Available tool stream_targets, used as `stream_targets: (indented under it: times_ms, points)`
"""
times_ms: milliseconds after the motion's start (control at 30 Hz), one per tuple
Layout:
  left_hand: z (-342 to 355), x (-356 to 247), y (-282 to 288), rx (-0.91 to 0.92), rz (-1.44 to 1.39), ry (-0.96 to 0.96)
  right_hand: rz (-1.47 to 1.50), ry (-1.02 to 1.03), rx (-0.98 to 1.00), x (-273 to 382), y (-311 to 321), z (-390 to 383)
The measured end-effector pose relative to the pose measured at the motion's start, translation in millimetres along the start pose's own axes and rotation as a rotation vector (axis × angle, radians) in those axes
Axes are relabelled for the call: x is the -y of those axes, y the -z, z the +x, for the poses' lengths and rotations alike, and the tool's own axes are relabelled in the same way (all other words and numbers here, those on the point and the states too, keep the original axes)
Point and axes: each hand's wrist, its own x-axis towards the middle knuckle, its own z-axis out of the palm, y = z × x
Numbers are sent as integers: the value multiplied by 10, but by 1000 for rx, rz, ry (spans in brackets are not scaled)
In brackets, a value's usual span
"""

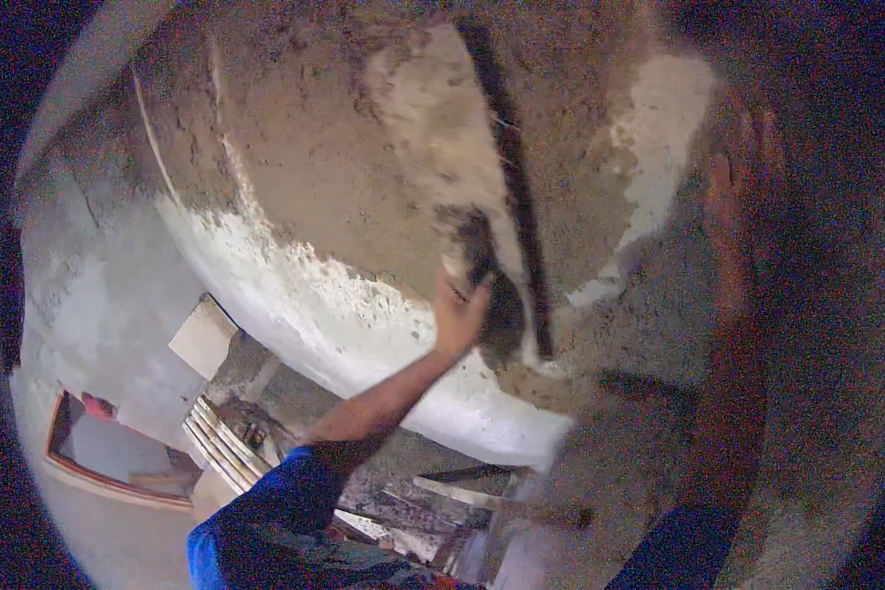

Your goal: The person smooths mortar on a wall using a float board, scoops wet mortar from a bucket with a trowel, and applies it onto the wall.

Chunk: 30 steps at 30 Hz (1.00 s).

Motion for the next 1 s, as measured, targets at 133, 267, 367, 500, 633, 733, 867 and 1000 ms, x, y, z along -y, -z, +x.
stream_targets:
  times_ms: [133,267,367,500,633,733,867,1000]
  points:
    - [30,-536,-200,-33,-261,131,-94,-19,42,-67,61,-58]
    - [428,-375,106,-245,-100,168,-143,-66,68,79,8,-45]
    - [634,54,139,-481,-189,173,-92,-69,47,61,52,6]
    - [1223,-729,25,-302,1,-270,-74,-57,40,-76,64,-93]
    - [2350,-1932,195,-14,-502,-33,-136,-141,154,31,53,-52]
    - [2290,-2065,82,10,-688,240,-89,-68,14,-28,2,-90]
    - [1981,-1196,-231,-372,-820,-88,-113,-74,-8,21,3,-22]
    - [1163,-871,-219,-471,-816,126,-7,-10,-18,121,105,52]
